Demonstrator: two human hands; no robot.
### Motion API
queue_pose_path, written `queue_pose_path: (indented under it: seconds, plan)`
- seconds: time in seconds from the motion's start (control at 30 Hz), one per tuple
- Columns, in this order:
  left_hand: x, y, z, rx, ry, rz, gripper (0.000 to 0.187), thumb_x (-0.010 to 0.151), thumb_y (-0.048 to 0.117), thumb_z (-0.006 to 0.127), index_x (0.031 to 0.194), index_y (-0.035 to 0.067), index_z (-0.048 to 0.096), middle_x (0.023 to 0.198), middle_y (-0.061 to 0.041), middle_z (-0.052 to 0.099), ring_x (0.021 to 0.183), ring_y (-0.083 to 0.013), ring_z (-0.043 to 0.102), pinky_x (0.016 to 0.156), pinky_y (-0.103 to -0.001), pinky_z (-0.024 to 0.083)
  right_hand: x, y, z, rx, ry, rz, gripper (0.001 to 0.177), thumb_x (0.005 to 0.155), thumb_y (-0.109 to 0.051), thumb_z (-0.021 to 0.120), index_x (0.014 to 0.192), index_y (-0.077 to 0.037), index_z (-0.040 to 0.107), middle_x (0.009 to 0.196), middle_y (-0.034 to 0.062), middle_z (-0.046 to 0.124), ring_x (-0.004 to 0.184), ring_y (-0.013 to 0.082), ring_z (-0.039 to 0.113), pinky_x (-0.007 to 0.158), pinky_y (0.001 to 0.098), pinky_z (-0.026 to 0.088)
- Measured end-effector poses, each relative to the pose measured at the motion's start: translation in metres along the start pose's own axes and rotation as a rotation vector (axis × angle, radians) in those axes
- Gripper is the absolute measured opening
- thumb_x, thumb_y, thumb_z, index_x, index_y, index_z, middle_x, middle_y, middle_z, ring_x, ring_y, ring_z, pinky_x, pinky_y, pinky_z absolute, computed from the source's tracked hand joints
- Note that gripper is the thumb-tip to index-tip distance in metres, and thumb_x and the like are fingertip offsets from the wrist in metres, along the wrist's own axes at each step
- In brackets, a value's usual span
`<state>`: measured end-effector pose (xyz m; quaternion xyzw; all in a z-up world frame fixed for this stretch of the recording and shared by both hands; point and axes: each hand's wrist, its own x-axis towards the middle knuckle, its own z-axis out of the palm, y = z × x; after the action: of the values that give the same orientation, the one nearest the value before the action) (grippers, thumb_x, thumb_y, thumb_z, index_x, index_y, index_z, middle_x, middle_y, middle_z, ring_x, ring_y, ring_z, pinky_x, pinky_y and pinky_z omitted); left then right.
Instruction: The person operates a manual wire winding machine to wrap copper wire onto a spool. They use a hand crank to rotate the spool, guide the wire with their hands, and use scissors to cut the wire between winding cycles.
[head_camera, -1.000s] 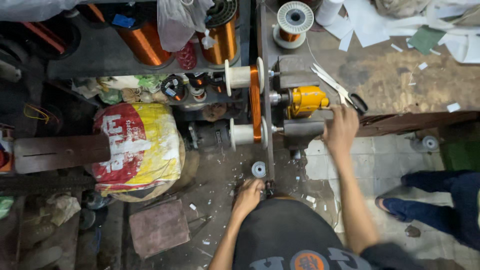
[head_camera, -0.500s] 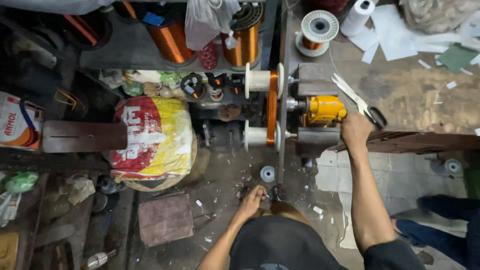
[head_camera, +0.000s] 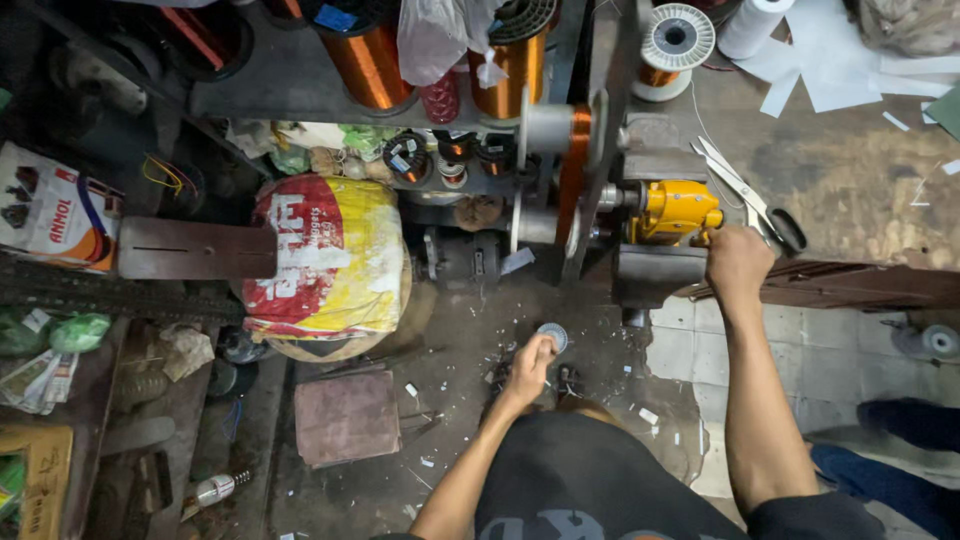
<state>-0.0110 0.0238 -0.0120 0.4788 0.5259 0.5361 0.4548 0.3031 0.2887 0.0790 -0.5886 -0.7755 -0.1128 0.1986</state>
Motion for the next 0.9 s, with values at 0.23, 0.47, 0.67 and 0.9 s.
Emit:
queue_pose_path:
  seconds: [0.23, 0.47, 0.67, 0.9]
  plan:
    - [-0.002, 0.017, -0.004, 0.012, -0.022, -0.115, 0.031, 0.111, 0.032, 0.045, 0.112, 0.006, 0.061, 0.089, -0.004, 0.061, 0.084, -0.0134, 0.059, 0.079, -0.031, 0.053, 0.003, -0.025, -0.040, 0.061, -0.163, 0.031, 0.012, 0.099, -0.012, 0.061, 0.094, -0.010, 0.072, 0.097, 0.0119, 0.070, 0.102, 0.0329, 0.066, 0.088, 0.0473, 0.052]
    - [-0.013, 0.042, -0.014, 0.159, -0.080, -0.077, 0.029, 0.110, 0.025, 0.045, 0.105, 0.004, 0.063, 0.089, -0.010, 0.070, 0.086, -0.0212, 0.071, 0.080, -0.035, 0.054, -0.096, -0.133, -0.114, 0.247, 0.243, 0.176, 0.045, 0.083, -0.008, 0.072, 0.126, 0.002, 0.060, 0.124, 0.0234, 0.057, 0.113, 0.0425, 0.053, 0.096, 0.0513, 0.044]
    - [-0.009, 0.045, -0.026, 0.259, -0.276, -0.008, 0.021, 0.104, 0.015, 0.051, 0.103, 0.001, 0.067, 0.099, -0.014, 0.074, 0.096, -0.0305, 0.072, 0.087, -0.040, 0.054, -0.114, -0.226, -0.121, 0.990, -0.128, -0.043, 0.042, 0.097, -0.016, 0.065, 0.134, 0.003, 0.059, 0.122, 0.0235, 0.067, 0.109, 0.0322, 0.065, 0.091, 0.0394, 0.051]
    - [0.018, 0.134, -0.050, 0.766, -0.544, 0.017, 0.035, 0.083, 0.005, 0.058, 0.116, 0.006, 0.070, 0.116, -0.014, 0.069, 0.099, -0.0354, 0.065, 0.082, -0.043, 0.052, -0.097, -0.255, -0.127, 1.137, -0.411, 0.188, 0.024, 0.102, -0.013, 0.057, 0.122, -0.005, 0.069, 0.095, 0.0149, 0.074, 0.085, 0.0215, 0.072, 0.077, 0.0308, 0.056]
